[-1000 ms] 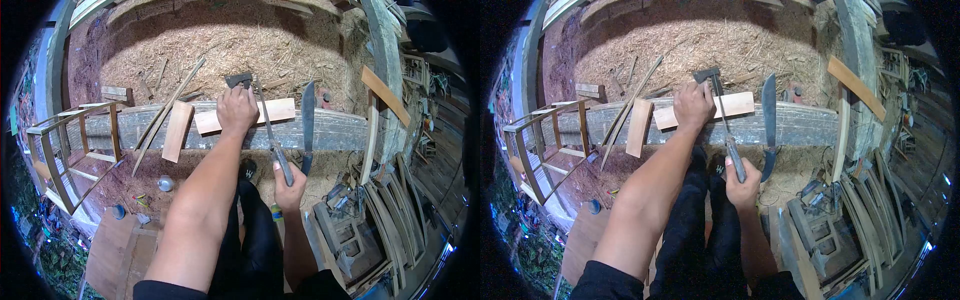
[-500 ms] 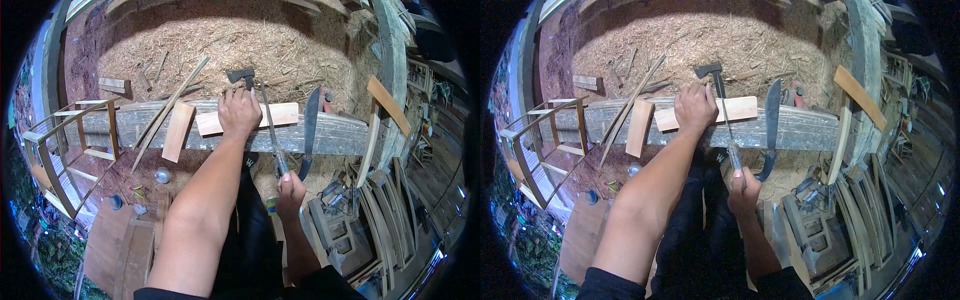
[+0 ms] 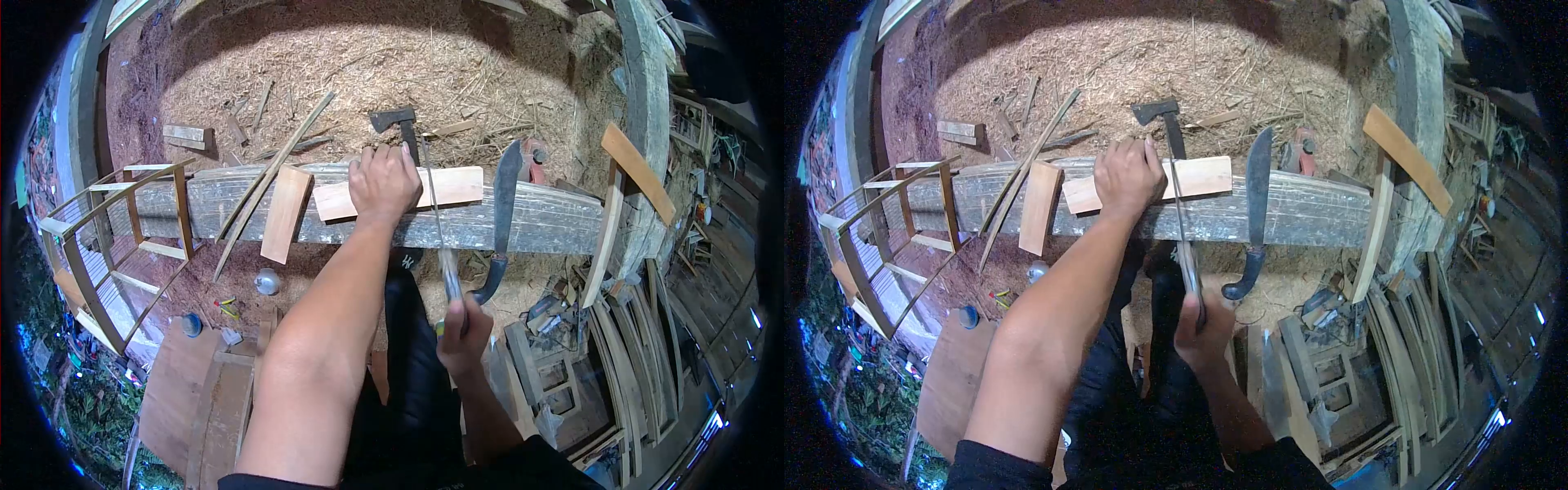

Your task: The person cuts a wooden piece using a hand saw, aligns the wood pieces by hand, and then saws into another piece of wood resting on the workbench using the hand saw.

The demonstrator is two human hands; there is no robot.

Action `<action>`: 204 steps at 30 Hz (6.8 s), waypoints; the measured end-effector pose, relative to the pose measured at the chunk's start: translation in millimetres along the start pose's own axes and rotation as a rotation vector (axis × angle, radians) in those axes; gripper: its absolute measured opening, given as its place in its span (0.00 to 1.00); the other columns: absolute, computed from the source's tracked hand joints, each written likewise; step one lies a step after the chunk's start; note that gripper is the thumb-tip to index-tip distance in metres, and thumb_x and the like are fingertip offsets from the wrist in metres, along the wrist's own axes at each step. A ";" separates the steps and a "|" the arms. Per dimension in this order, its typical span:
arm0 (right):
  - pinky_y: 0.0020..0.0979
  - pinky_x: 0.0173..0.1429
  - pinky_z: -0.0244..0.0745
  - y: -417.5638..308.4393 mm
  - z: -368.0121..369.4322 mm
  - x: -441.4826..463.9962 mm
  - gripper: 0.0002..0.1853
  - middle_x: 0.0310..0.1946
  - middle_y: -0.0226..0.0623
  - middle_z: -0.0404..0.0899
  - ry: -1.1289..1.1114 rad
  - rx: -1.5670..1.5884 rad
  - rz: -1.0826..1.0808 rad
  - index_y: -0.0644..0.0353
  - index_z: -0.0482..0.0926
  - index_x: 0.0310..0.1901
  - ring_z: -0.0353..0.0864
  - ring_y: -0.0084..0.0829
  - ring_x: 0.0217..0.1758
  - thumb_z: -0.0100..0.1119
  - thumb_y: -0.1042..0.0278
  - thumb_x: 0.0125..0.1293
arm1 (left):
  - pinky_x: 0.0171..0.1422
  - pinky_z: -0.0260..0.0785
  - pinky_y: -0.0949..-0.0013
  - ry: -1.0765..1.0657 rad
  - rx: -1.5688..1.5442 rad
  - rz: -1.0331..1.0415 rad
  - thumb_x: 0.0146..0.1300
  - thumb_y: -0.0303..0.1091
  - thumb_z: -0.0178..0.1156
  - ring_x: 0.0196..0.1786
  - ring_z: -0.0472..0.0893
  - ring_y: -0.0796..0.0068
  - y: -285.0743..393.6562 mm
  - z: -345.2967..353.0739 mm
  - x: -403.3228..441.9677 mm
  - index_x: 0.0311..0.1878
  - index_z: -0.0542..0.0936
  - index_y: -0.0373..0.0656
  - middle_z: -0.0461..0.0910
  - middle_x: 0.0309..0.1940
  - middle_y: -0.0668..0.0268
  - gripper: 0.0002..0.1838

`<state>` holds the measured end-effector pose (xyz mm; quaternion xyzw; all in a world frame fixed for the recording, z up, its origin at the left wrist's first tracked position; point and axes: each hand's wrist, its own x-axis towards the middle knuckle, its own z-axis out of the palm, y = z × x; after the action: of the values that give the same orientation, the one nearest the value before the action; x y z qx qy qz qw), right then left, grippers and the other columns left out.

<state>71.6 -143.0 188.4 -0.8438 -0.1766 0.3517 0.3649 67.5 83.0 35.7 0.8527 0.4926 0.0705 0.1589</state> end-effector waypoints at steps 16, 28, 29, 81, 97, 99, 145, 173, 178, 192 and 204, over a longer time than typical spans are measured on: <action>0.33 0.24 0.53 16.9 0.4 6.3 0.24 0.15 0.31 0.59 0.102 0.176 0.030 0.63 0.65 0.24 0.58 0.18 0.21 0.53 0.60 0.79 | 0.47 0.73 0.52 0.016 0.022 -0.040 0.73 0.42 0.55 0.42 0.83 0.56 -1.2 4.8 -5.7 0.30 0.86 0.43 0.86 0.34 0.59 0.18; 0.33 0.26 0.60 4.6 4.9 47.5 0.20 0.16 0.34 0.66 -0.042 0.118 0.139 0.65 0.72 0.28 0.64 0.23 0.20 0.50 0.63 0.79 | 0.47 0.72 0.51 -0.052 0.063 -0.054 0.71 0.42 0.55 0.41 0.83 0.55 1.6 -0.9 1.8 0.29 0.85 0.44 0.86 0.33 0.59 0.18; 0.32 0.27 0.62 10.3 -5.5 54.4 0.20 0.17 0.32 0.68 -0.122 0.290 0.231 0.65 0.74 0.28 0.65 0.23 0.21 0.49 0.61 0.79 | 0.47 0.72 0.51 -0.057 0.057 -0.071 0.71 0.42 0.55 0.41 0.83 0.55 2.9 -2.2 3.1 0.29 0.85 0.44 0.86 0.33 0.59 0.18; 0.32 0.31 0.61 -41.1 20.4 89.0 0.18 0.18 0.29 0.65 -0.078 0.141 0.220 0.66 0.74 0.26 0.63 0.18 0.26 0.60 0.67 0.75 | 0.48 0.71 0.50 -0.087 0.059 -0.117 0.67 0.40 0.57 0.43 0.83 0.56 5.6 -2.1 1.1 0.31 0.85 0.44 0.86 0.34 0.60 0.13; 0.29 0.26 0.54 -12.6 12.3 76.2 0.22 0.17 0.25 0.65 -0.113 0.167 0.198 0.61 0.73 0.25 0.61 0.17 0.21 0.55 0.59 0.78 | 0.51 0.70 0.50 -0.144 0.023 -0.169 0.67 0.40 0.56 0.46 0.83 0.57 6.8 -6.3 3.1 0.32 0.85 0.45 0.87 0.37 0.60 0.13; 0.23 0.24 0.50 -1.2 7.3 45.5 0.23 0.17 0.19 0.63 -0.086 0.221 0.113 0.57 0.70 0.24 0.58 0.12 0.20 0.54 0.59 0.81 | 0.51 0.70 0.50 -0.130 0.026 -0.162 0.67 0.40 0.56 0.46 0.83 0.57 5.8 -4.1 3.5 0.32 0.85 0.45 0.87 0.37 0.60 0.13; 0.27 0.29 0.57 -49.4 -40.2 13.3 0.24 0.19 0.23 0.67 -0.168 0.270 0.466 0.62 0.73 0.28 0.64 0.16 0.24 0.54 0.53 0.81 | 0.48 0.71 0.49 -0.101 0.053 -0.161 0.68 0.41 0.55 0.43 0.84 0.58 5.7 -2.4 3.8 0.29 0.86 0.45 0.87 0.34 0.60 0.16; 0.23 0.28 0.60 -25.1 -21.3 14.0 0.11 0.21 0.21 0.70 -0.010 0.105 0.263 0.63 0.76 0.38 0.68 0.11 0.26 0.63 0.66 0.77 | 0.46 0.73 0.49 -0.016 0.083 -0.117 0.67 0.40 0.56 0.41 0.84 0.56 4.4 3.9 0.2 0.29 0.85 0.44 0.86 0.33 0.60 0.15; 0.23 0.34 0.71 -32.6 -16.6 21.2 0.14 0.29 0.29 0.80 0.226 0.257 0.193 0.65 0.76 0.54 0.77 0.13 0.31 0.65 0.69 0.74 | 0.46 0.73 0.50 -0.014 0.087 -0.112 0.67 0.40 0.56 0.41 0.84 0.56 4.1 3.4 -0.6 0.29 0.85 0.44 0.86 0.33 0.60 0.15; 0.31 0.56 0.80 -53.9 3.4 57.8 0.21 0.50 0.56 0.87 0.011 0.078 0.040 0.76 0.77 0.64 0.87 0.29 0.52 0.58 0.78 0.72 | 0.57 0.71 0.50 -0.082 0.098 -0.146 0.68 0.42 0.55 0.47 0.83 0.57 4.7 3.3 2.5 0.32 0.89 0.44 0.88 0.36 0.61 0.17; 0.30 0.60 0.77 -49.8 5.3 76.3 0.22 0.51 0.57 0.87 -0.075 0.068 0.047 0.74 0.76 0.65 0.85 0.28 0.54 0.60 0.77 0.72 | 0.51 0.72 0.47 -0.088 0.102 -0.140 0.70 0.42 0.55 0.45 0.84 0.55 4.1 3.3 1.6 0.31 0.87 0.45 0.88 0.36 0.60 0.17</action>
<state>118.4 -64.6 187.3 -0.8210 -0.1581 0.3975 0.3782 72.5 81.8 34.0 0.8254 0.5466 -0.0033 0.1413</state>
